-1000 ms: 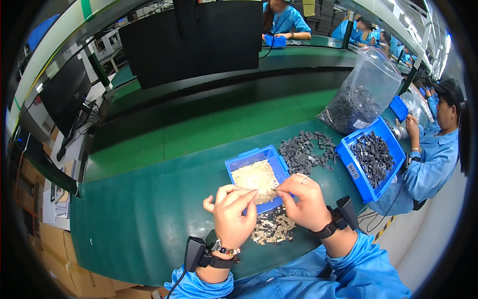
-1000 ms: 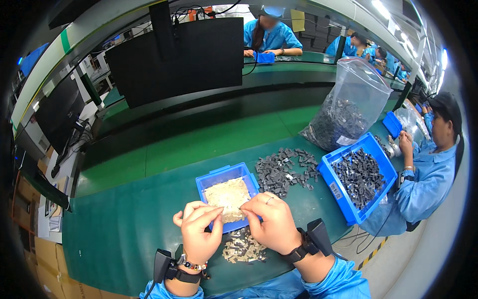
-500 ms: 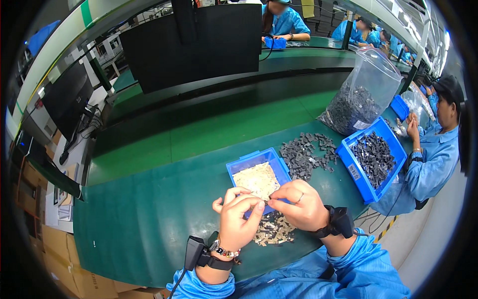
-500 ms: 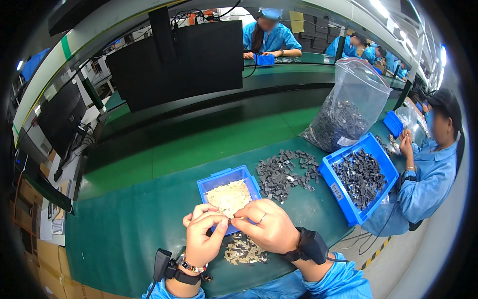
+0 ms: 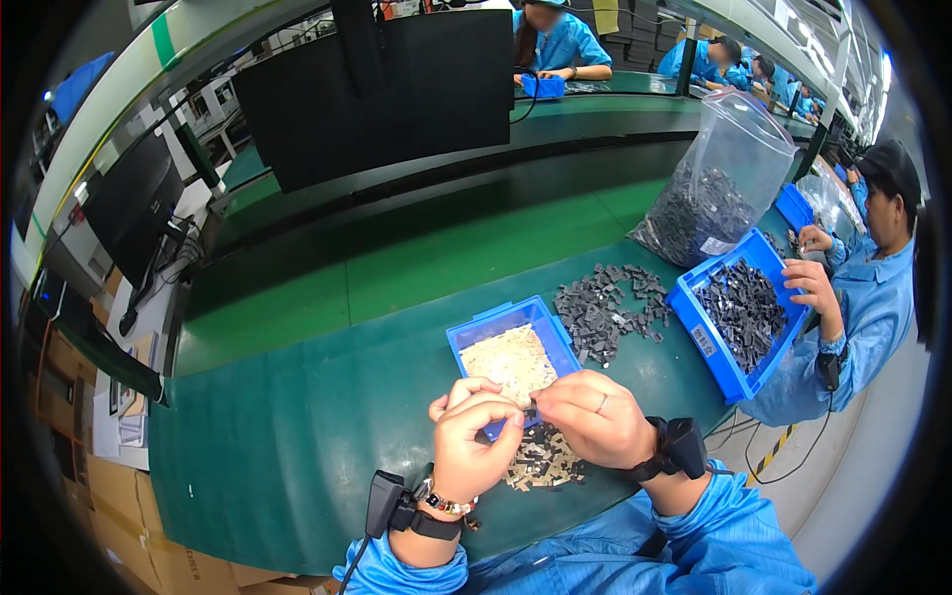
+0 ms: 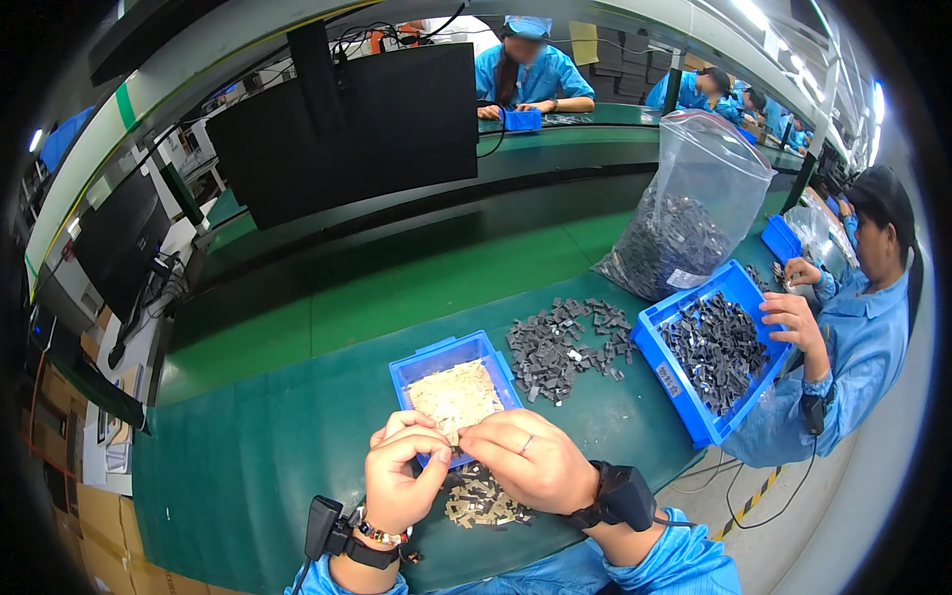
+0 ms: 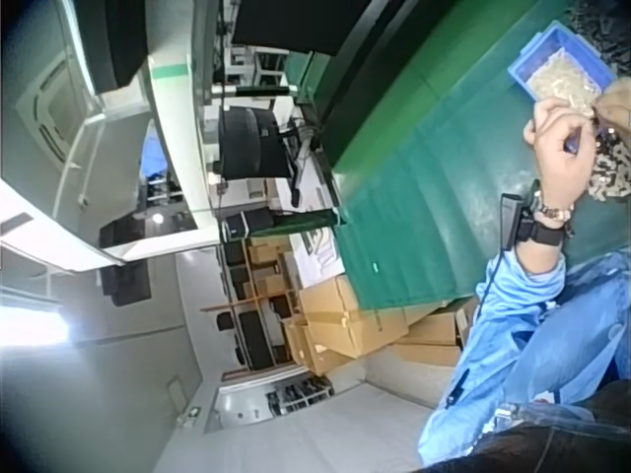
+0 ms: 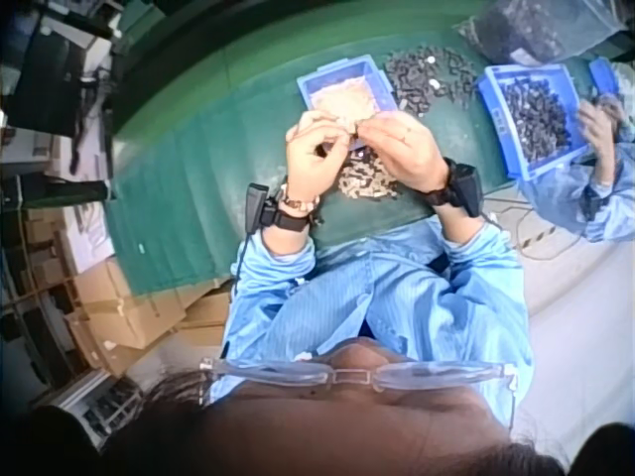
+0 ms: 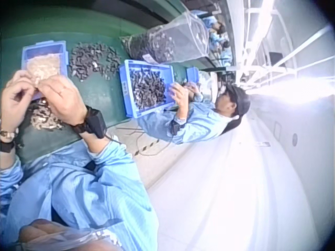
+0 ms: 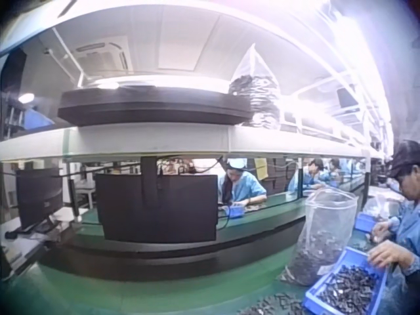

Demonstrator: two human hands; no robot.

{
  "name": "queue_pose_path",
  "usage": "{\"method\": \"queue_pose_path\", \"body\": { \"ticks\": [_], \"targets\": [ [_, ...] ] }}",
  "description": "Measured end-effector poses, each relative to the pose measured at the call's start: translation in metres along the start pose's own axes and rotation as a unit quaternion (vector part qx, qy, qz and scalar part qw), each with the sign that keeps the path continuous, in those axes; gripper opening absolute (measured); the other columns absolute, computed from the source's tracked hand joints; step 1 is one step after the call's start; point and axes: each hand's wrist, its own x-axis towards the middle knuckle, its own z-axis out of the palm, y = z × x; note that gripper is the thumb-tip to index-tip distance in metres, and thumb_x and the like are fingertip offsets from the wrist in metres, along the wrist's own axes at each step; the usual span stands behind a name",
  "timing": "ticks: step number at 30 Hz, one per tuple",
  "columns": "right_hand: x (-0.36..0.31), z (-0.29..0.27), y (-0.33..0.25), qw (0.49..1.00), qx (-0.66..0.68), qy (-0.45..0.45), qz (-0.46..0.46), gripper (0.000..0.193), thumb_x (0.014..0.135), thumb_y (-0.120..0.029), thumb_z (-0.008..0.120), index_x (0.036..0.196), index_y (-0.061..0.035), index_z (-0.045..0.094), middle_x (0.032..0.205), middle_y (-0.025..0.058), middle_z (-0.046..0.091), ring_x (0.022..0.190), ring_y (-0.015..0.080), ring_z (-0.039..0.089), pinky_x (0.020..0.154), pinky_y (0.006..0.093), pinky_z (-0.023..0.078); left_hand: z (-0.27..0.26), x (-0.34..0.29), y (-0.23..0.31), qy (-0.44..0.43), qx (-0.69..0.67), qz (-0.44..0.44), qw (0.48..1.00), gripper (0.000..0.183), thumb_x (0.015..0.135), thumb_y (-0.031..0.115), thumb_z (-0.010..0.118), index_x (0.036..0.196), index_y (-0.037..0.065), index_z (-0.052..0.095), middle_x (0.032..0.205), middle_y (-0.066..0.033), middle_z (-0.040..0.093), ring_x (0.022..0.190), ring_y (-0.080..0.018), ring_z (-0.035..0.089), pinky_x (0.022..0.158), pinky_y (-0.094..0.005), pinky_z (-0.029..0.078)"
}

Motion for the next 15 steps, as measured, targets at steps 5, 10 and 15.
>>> {"method": "queue_pose_path", "body": {
  "ticks": [5,10,15],
  "targets": [
    [-0.004,0.0,-0.014,0.976,0.06,0.047,0.204,0.015,0.079,0.0,0.072,0.093,0.0004,0.069,0.093,0.0119,0.07,0.087,0.0284,0.069,0.078,0.0364,0.055,0.003,0.001,-0.001,0.015,-0.021,0.006,1.0,0.003,0.076,0.007,0.074,0.076,0.009,0.072,0.081,0.0003,0.072,0.097,-0.0209,0.061,0.092,-0.0378,0.039],
    [-0.01,0.008,-0.021,0.942,0.149,0.084,0.288,0.009,0.082,0.001,0.07,0.091,0.001,0.069,0.088,0.0137,0.069,0.083,0.0274,0.068,0.076,0.0349,0.053,0.004,0.0,0.0,-0.018,-0.007,0.021,1.0,0.005,0.076,0.014,0.077,0.079,0.015,0.075,0.085,0.0042,0.073,0.101,-0.0186,0.06,0.096,-0.038,0.026],
    [-0.016,0.006,-0.022,0.942,0.131,0.074,0.301,0.005,0.083,0.002,0.066,0.086,-0.0002,0.061,0.085,0.0142,0.065,0.08,0.0317,0.064,0.074,0.0378,0.05,0.004,-0.002,0.01,-0.048,0.052,0.025,0.997,0.007,0.074,0.012,0.076,0.081,0.013,0.075,0.086,0.0026,0.073,0.103,-0.0205,0.059,0.1,-0.0416,0.024]
  ]
}}
